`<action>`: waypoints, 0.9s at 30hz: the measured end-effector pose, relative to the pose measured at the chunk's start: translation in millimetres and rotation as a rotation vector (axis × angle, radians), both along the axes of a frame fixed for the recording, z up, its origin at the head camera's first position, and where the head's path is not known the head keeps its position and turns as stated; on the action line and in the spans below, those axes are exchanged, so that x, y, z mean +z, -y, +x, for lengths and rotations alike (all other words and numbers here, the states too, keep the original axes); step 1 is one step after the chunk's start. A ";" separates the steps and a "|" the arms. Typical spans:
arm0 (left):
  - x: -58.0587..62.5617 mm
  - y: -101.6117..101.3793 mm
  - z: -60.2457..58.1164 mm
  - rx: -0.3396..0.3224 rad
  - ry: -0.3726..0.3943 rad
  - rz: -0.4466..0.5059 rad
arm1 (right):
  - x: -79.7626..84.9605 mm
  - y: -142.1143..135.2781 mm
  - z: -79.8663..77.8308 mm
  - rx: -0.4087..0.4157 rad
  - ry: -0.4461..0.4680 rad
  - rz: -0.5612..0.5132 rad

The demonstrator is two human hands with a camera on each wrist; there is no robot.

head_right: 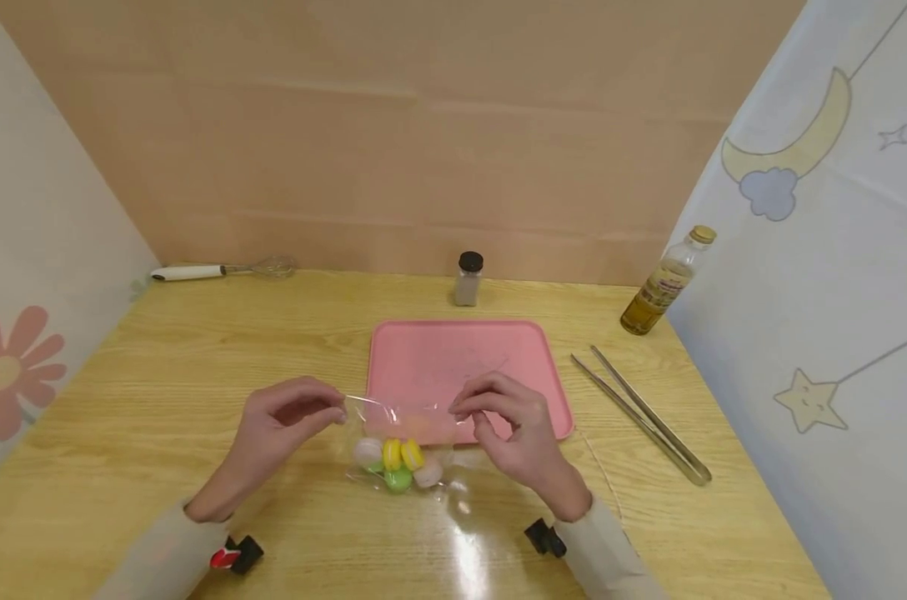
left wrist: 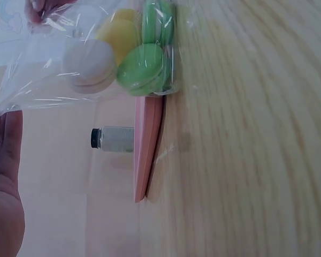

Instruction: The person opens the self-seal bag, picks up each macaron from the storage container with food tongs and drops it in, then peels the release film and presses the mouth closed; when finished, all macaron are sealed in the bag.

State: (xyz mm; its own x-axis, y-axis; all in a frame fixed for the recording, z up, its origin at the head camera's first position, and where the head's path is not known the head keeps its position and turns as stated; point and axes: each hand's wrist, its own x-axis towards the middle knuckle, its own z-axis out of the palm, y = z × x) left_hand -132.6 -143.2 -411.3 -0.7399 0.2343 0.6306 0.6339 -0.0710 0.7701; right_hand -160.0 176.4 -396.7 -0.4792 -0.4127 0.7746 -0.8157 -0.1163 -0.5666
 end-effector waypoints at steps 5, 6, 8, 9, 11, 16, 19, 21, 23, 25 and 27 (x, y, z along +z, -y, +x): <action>-1.1 -1.8 -0.3 0.079 0.009 -0.038 | 1.7 3.5 3.6 -0.106 0.007 0.023; -1.3 -1.9 -0.2 0.096 0.010 -0.049 | 1.9 4.2 4.5 -0.131 0.010 0.027; -1.3 -1.9 0.5 0.126 0.016 -0.068 | 2.2 5.1 6.2 -0.172 0.014 0.033; -1.3 -2.1 0.9 0.143 0.015 -0.077 | 2.2 5.5 6.8 -0.188 0.012 0.034; -1.5 -2.6 1.9 0.182 0.007 -0.097 | 1.9 6.2 7.8 -0.217 0.002 0.039; -1.4 -5.6 3.8 0.255 -0.081 -0.131 | 1.3 7.1 8.4 -0.309 -0.099 0.065; -2.8 -6.0 3.6 0.227 -0.149 -0.119 | 1.8 6.4 9.4 -0.278 -0.107 0.058; -4.0 -5.3 2.8 0.208 -0.196 -0.124 | 3.6 6.1 10.2 -0.210 -0.070 0.053; -4.1 -4.6 2.5 0.196 -0.247 -0.139 | 7.1 6.7 10.7 -0.144 -0.020 0.076; -3.9 -4.0 2.3 0.201 -0.290 -0.164 | 12.7 9.3 10.2 -0.146 -0.008 0.164; -3.7 -3.7 2.0 0.207 -0.319 -0.183 | 19.1 14.5 9.5 -0.190 -0.010 0.299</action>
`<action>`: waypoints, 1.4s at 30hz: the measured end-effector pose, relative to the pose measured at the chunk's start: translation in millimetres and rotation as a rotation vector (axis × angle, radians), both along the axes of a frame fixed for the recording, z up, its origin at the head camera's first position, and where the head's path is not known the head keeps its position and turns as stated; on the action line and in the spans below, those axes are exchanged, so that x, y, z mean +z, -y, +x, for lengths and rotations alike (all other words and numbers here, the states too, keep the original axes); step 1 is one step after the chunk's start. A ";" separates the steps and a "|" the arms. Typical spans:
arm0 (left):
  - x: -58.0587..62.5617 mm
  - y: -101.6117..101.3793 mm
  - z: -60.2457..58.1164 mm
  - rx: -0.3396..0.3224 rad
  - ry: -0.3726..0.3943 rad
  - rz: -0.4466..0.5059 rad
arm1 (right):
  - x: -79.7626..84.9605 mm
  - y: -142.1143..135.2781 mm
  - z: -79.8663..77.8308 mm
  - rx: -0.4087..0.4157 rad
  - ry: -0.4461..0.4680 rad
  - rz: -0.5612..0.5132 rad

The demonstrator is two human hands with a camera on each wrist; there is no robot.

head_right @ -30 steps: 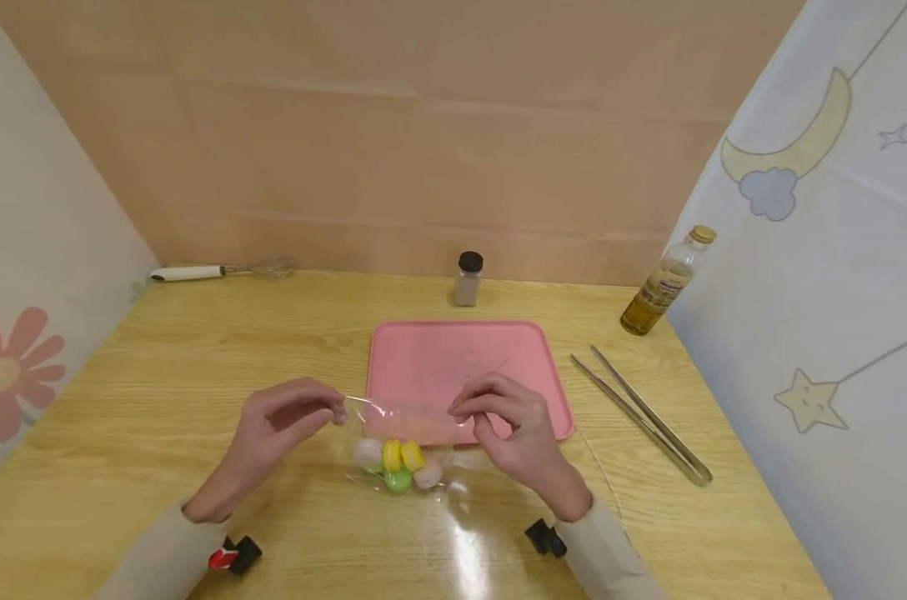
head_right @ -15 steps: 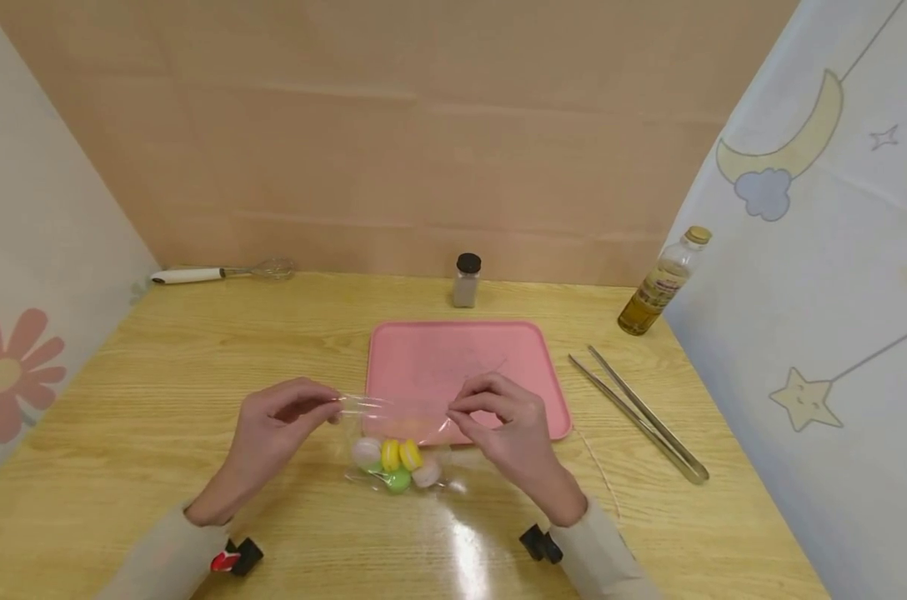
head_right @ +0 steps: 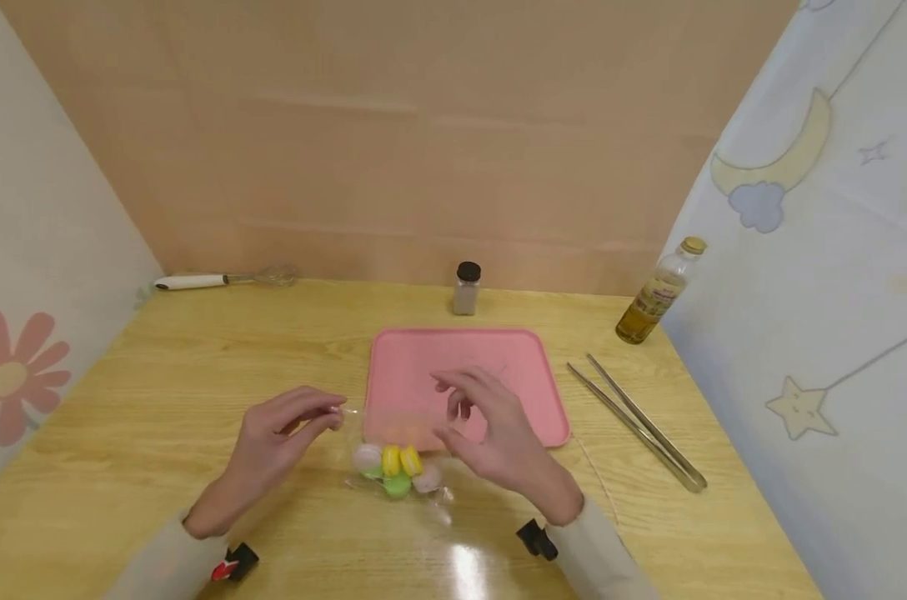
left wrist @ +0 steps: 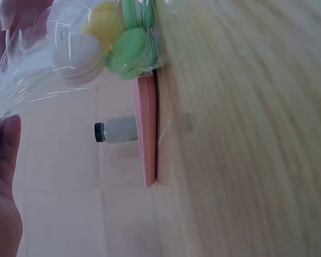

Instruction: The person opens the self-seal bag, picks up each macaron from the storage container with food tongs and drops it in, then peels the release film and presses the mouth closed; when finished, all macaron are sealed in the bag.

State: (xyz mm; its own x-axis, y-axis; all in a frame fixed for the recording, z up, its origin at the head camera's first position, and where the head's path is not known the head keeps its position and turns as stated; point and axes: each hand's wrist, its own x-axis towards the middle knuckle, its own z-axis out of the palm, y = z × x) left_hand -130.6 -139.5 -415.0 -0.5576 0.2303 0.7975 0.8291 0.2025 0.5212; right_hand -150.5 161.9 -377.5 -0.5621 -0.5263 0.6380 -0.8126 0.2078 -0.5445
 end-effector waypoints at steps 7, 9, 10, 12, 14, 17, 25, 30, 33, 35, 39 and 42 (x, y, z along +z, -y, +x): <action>-1.5 0.0 0.5 0.012 0.000 -0.031 | 11.8 26.9 -4.9 -0.115 -0.117 0.369; -0.8 -0.5 1.0 0.008 0.003 -0.035 | 11.8 30.6 -6.7 -0.115 -0.147 0.357; -0.1 -0.7 1.3 0.010 0.005 -0.038 | 11.7 31.6 -7.5 -0.111 -0.148 0.340; 2.0 -1.0 1.9 0.020 0.003 -0.051 | 11.5 31.8 -8.3 -0.102 -0.127 0.296; 4.3 -0.7 2.6 0.027 0.003 -0.068 | 11.6 31.0 -8.6 -0.083 -0.098 0.266; 10.2 -0.4 3.5 0.012 0.038 -0.126 | 12.3 30.5 -8.0 -0.049 -0.077 0.260; 41.9 -20.9 -2.9 0.004 0.162 -0.524 | 16.1 28.3 -3.0 0.004 -0.084 0.330; 45.8 -27.3 -9.0 -0.083 0.127 -0.572 | 16.5 31.4 0.5 0.024 -0.076 0.359; 45.3 -27.8 -10.5 -0.126 0.128 -0.556 | 17.3 33.8 0.9 0.015 -0.091 0.365; 45.1 -27.3 -10.7 -0.144 0.126 -0.541 | 17.9 35.4 0.8 0.010 -0.113 0.368; 45.9 -24.5 -10.2 -0.160 0.126 -0.529 | 19.2 38.4 -0.2 0.032 -0.135 0.374; 46.0 -18.0 -9.2 -0.157 0.149 -0.515 | 20.6 37.0 -1.4 0.051 -0.114 0.380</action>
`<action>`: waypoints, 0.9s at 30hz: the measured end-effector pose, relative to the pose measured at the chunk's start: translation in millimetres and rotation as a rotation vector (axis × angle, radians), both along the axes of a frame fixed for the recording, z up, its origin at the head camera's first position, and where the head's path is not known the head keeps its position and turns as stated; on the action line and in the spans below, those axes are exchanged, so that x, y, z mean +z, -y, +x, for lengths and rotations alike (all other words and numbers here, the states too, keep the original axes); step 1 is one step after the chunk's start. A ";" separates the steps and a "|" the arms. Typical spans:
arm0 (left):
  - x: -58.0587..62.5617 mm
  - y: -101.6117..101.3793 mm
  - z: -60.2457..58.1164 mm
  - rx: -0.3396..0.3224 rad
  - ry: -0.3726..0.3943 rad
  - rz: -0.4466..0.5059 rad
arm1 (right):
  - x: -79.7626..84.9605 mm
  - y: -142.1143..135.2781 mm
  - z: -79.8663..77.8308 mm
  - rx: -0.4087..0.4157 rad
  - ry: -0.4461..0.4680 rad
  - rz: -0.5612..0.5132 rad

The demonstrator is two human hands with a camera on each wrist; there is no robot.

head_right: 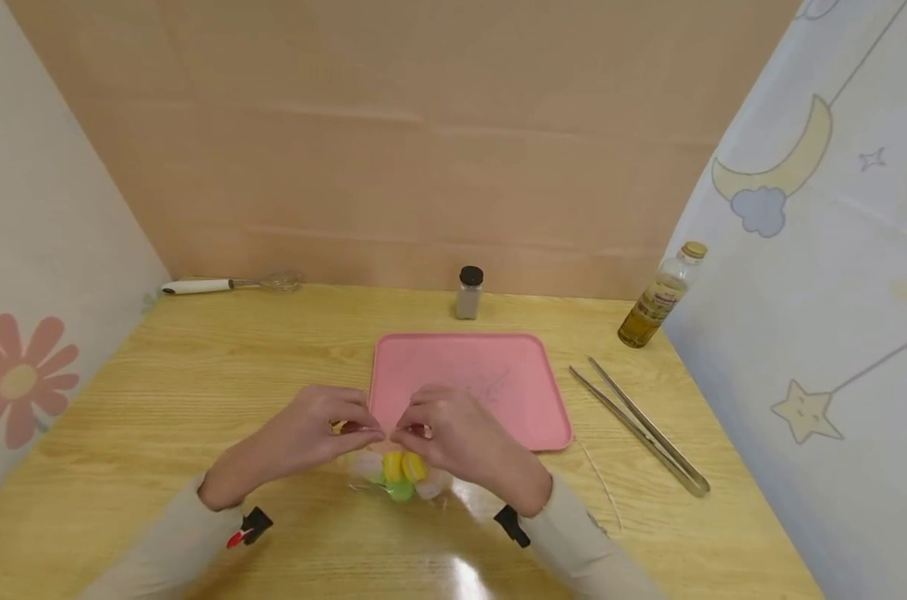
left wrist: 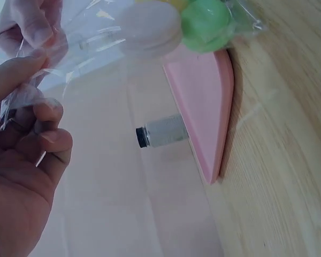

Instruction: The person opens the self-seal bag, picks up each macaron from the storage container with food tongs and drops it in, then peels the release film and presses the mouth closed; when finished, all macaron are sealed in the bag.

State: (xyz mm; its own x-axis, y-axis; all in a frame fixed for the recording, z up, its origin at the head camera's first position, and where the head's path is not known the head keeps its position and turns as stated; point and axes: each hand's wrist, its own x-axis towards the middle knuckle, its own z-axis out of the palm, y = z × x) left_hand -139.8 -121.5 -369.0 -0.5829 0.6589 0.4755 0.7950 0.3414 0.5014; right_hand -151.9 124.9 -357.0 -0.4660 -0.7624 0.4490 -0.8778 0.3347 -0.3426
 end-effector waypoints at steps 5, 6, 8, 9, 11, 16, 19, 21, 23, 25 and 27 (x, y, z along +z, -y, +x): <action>-4.6 16.6 2.2 0.018 -0.008 0.091 | -0.5 -15.1 -1.4 -0.017 0.021 -0.064; -5.8 18.9 2.2 0.014 -0.021 0.113 | -1.1 -18.6 -1.4 -0.017 0.020 -0.085; -7.5 22.3 2.4 0.001 -0.046 0.156 | -2.3 -24.3 -1.0 -0.016 0.008 -0.121; -8.2 23.6 2.8 -0.004 -0.057 0.172 | -2.9 -26.5 -0.6 -0.013 0.007 -0.132; -9.4 26.1 4.2 -0.007 -0.064 0.195 | -4.0 -30.0 0.3 -0.005 0.004 -0.147; -10.8 34.7 11.5 0.026 -0.057 0.228 | -4.0 -38.0 3.6 -0.025 0.020 -0.173; -11.2 39.8 14.8 0.043 -0.038 0.238 | -3.6 -41.9 6.0 -0.047 0.032 -0.195; -11.6 42.5 16.1 0.047 -0.028 0.245 | -3.9 -43.5 7.4 -0.054 0.035 -0.213; -11.5 44.7 16.7 0.053 -0.024 0.251 | -3.9 -44.4 8.7 -0.056 0.038 -0.230; -11.0 46.1 17.2 0.058 -0.016 0.261 | -3.6 -45.3 10.0 -0.061 0.047 -0.248; -9.9 47.0 17.8 0.061 -0.013 0.272 | -2.5 -46.4 11.6 -0.071 0.058 -0.263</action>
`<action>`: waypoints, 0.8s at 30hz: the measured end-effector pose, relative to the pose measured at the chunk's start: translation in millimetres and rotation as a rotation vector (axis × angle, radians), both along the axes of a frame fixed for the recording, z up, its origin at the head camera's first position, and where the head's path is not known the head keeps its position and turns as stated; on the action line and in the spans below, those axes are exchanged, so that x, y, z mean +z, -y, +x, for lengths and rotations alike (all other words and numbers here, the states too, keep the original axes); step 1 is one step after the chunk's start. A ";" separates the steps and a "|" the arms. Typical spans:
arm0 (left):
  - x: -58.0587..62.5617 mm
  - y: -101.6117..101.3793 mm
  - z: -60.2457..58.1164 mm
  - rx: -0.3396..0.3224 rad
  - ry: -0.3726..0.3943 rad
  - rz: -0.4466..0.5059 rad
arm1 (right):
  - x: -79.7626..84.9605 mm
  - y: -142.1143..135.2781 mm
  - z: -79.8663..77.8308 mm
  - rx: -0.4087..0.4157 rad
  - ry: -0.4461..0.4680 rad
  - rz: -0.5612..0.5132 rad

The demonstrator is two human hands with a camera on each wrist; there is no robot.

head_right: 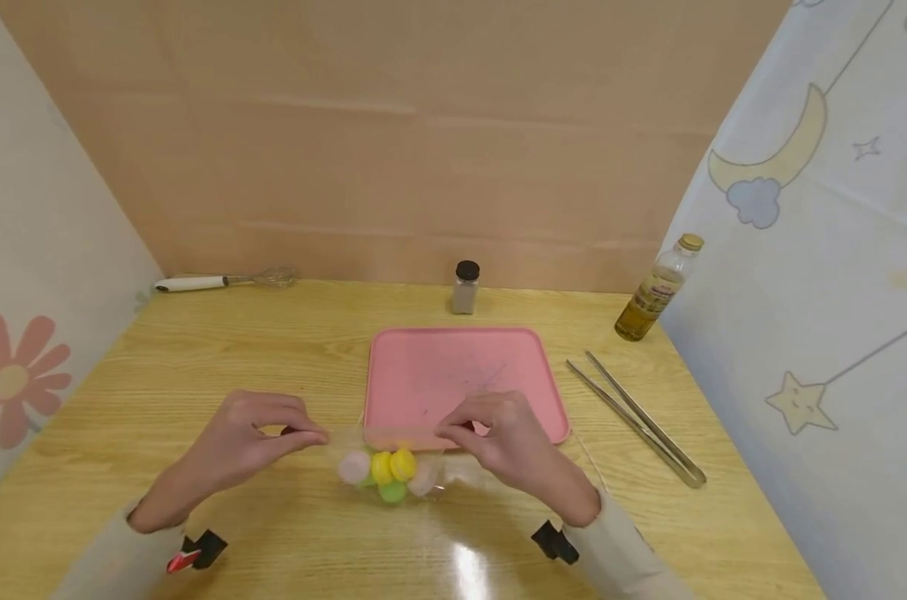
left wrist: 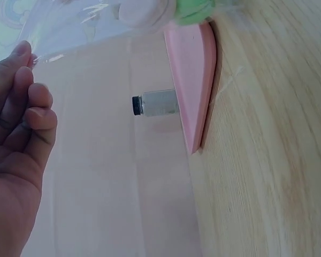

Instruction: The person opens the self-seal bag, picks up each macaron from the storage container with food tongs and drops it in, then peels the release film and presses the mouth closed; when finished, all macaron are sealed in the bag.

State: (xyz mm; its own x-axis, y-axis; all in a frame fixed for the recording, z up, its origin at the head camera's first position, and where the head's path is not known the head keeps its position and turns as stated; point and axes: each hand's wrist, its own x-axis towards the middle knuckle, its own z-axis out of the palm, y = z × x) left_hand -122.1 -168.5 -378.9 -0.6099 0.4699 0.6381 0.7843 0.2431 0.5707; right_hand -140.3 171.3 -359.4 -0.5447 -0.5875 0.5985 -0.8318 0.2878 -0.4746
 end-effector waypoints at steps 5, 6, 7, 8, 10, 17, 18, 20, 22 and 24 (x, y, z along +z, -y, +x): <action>7.0 3.7 3.2 0.000 0.018 0.017 | 5.2 1.1 2.4 -0.029 0.013 -0.022; 9.3 5.3 3.8 0.005 0.028 0.016 | 6.6 2.7 2.5 -0.032 0.011 -0.026; 11.8 7.3 4.3 0.012 0.038 0.017 | 7.9 4.5 2.5 -0.034 0.015 -0.031; 14.5 9.7 4.7 0.017 0.047 0.018 | 9.6 6.9 2.3 -0.032 0.020 -0.038; 20.5 15.9 5.1 0.039 0.061 0.014 | 12.7 13.4 1.0 -0.017 0.027 -0.067; 38.2 46.2 6.3 0.126 0.033 -0.009 | 22.2 48.1 -7.5 -0.003 0.075 -0.107; 39.2 50.9 6.5 0.134 0.029 -0.014 | 22.8 52.8 -8.9 -0.003 0.092 -0.100; 41.1 59.1 6.9 0.138 0.019 -0.018 | 24.3 61.2 -11.0 -0.009 0.134 -0.075; 42.9 67.6 8.4 0.151 0.053 -0.035 | 25.7 68.7 -13.5 -0.006 0.185 -0.051; 45.4 75.8 9.4 0.178 0.107 -0.066 | 26.5 76.6 -16.7 0.008 0.251 -0.034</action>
